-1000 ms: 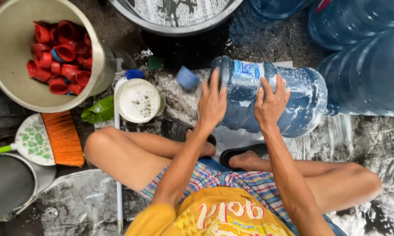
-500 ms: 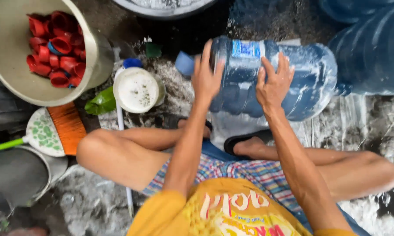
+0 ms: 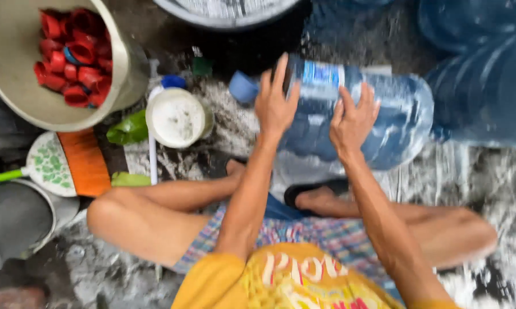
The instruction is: Manually washing and rinsing the exterior of a large plastic water jug.
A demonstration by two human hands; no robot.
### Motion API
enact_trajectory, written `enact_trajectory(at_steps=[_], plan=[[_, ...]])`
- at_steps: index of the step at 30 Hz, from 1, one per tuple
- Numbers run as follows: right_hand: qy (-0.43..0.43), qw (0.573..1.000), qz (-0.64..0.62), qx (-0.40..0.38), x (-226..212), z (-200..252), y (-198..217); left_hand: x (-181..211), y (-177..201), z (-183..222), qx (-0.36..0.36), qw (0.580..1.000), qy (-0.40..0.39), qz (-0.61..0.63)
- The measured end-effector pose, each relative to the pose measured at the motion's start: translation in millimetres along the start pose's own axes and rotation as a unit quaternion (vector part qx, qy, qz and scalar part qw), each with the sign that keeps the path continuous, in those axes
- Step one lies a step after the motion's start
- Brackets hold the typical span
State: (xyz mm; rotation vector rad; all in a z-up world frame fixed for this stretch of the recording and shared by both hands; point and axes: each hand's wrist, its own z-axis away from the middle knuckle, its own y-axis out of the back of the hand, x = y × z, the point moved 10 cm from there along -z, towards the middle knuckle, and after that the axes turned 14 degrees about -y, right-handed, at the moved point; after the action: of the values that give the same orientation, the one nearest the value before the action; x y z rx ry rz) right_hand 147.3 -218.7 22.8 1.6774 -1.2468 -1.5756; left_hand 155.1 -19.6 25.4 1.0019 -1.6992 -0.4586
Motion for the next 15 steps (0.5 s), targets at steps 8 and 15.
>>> enact_trajectory(at_steps=[8, 15], plan=[[-0.039, 0.999, 0.011, -0.004, 8, -15, -14, -10, 14, 84, -0.021, 0.998, 0.027, 0.060], [0.017, 0.999, 0.028, 0.034, 17, 2, -11, -28, -94, -26, -0.111, 0.973, 0.019, -0.201]])
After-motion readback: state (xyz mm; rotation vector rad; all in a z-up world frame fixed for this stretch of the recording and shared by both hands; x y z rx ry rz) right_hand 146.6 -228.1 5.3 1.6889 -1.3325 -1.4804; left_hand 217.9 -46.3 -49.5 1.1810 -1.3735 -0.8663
